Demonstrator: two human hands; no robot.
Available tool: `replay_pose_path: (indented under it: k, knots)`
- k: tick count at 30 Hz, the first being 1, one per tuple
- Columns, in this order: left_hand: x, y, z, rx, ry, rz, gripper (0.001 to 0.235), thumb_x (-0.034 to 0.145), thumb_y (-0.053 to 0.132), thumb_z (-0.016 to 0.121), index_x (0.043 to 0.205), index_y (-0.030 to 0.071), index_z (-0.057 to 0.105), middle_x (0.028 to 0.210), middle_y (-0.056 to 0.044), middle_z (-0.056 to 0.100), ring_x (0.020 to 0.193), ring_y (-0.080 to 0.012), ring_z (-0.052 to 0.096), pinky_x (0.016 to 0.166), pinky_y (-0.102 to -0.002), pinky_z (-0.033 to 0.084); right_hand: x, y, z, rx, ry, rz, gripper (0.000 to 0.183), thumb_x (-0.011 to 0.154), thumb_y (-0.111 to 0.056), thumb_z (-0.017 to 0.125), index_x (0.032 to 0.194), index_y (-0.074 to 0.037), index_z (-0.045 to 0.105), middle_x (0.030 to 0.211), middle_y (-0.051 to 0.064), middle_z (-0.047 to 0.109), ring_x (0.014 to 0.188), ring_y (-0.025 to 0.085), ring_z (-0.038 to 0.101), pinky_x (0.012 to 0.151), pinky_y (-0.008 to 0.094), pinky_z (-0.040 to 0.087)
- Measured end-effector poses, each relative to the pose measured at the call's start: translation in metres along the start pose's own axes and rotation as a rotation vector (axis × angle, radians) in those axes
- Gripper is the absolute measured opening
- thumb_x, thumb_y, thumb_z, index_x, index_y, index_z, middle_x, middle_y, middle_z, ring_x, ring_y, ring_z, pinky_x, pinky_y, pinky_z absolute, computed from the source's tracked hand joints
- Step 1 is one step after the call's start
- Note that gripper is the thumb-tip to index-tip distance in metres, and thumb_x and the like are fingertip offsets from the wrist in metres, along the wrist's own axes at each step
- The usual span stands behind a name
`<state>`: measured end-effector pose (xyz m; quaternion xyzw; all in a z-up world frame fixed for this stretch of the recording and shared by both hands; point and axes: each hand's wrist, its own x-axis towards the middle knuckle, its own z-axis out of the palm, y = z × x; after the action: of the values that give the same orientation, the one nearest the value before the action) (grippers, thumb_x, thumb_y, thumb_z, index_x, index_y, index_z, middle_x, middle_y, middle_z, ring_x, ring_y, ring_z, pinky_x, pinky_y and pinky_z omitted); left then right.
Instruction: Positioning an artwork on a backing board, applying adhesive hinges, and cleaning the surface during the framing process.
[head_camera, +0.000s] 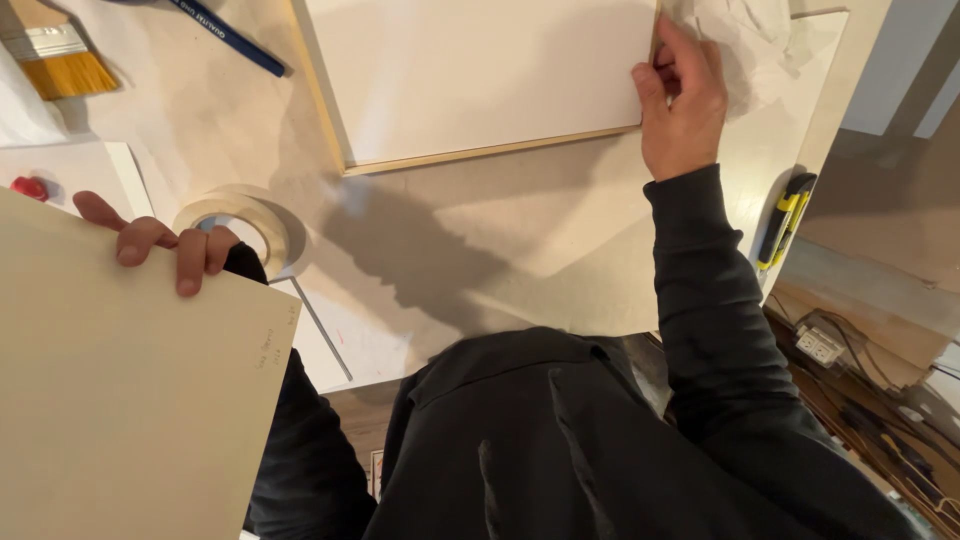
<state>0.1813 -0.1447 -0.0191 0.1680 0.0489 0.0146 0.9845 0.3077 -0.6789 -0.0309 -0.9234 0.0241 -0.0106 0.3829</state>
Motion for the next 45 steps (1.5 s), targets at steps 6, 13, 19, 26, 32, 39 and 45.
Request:
replay_pose_path:
  k: [6, 13, 19, 26, 32, 39, 45]
  knots:
    - [0.011, 0.004, -0.012, 0.007, -0.174, -0.079, 0.056, 0.116, 0.048, 0.033, 0.164, 0.019, 0.037, 0.128, 0.0, 0.07, 0.084, -0.0169, 0.063, 0.084, -0.033, 0.038, -0.013, -0.031, -0.005, -0.006, -0.014, 0.021, 0.059, 0.096, -0.005, 0.083, 0.149, -0.001, 0.056, 0.129, 0.014, 0.059, 0.106, 0.024, 0.066, 0.091, 0.033, 0.06]
    - [0.026, -0.012, -0.003, -0.049, -0.205, -0.054, 0.065, 0.111, 0.047, 0.035, 0.168, 0.016, 0.038, 0.13, 0.0, 0.069, 0.086, -0.0187, 0.062, 0.087, -0.035, 0.037, -0.032, -0.041, -0.003, -0.181, -0.066, -0.076, 0.09, 0.085, -0.013, 0.093, 0.159, -0.002, 0.043, 0.15, 0.018, 0.046, 0.133, 0.037, 0.054, 0.109, 0.042, 0.051]
    - [0.048, -0.035, 0.003, -0.12, -0.241, -0.037, 0.064, 0.113, 0.044, 0.035, 0.168, 0.012, 0.037, 0.127, -0.004, 0.068, 0.086, -0.0193, 0.063, 0.085, -0.034, 0.037, -0.021, -0.042, -0.012, -0.066, -0.133, 0.103, 0.081, 0.08, -0.013, 0.091, 0.15, -0.005, 0.05, 0.142, 0.017, 0.048, 0.109, 0.029, 0.058, 0.096, 0.039, 0.054]
    - [0.06, -0.063, 0.026, -0.156, -0.067, 0.018, 0.052, 0.124, 0.038, 0.029, 0.162, 0.006, 0.043, 0.115, -0.004, 0.068, 0.082, -0.0175, 0.061, 0.094, -0.034, 0.042, -0.006, -0.043, -0.006, 0.101, -0.086, 0.169, 0.066, 0.088, -0.006, 0.082, 0.147, -0.003, 0.055, 0.141, 0.015, 0.051, 0.103, 0.021, 0.064, 0.092, 0.033, 0.057]
    - [0.091, -0.092, 0.019, -0.085, -0.05, -0.088, 0.048, 0.12, 0.029, 0.031, 0.161, 0.007, 0.044, 0.111, -0.002, 0.067, 0.082, -0.0185, 0.059, 0.143, -0.053, 0.005, 0.0, -0.04, -0.003, 0.24, -0.003, 0.185, 0.039, 0.101, -0.004, 0.07, 0.139, 0.001, 0.061, 0.14, 0.015, 0.053, 0.111, 0.019, 0.064, 0.095, 0.031, 0.057]
    - [0.086, -0.093, -0.004, -0.064, -0.078, -0.18, 0.055, 0.115, 0.04, 0.035, 0.159, 0.008, 0.043, 0.112, -0.002, 0.064, 0.082, -0.0202, 0.054, 0.135, -0.048, 0.008, -0.005, -0.036, -0.007, 0.281, -0.01, 0.281, 0.032, 0.107, -0.007, 0.068, 0.137, 0.002, 0.067, 0.123, 0.008, 0.062, 0.094, 0.011, 0.059, 0.083, 0.023, 0.048]
    - [0.081, -0.099, -0.002, -0.108, -0.037, -0.131, 0.064, 0.11, 0.046, 0.038, 0.159, 0.005, 0.037, 0.11, -0.005, 0.064, 0.082, -0.0223, 0.055, 0.116, -0.041, 0.015, 0.001, -0.032, -0.005, 0.651, 0.017, 0.324, 0.022, 0.109, -0.005, 0.066, 0.129, 0.003, 0.067, 0.115, 0.004, 0.071, 0.1, 0.01, 0.064, 0.09, 0.024, 0.052]
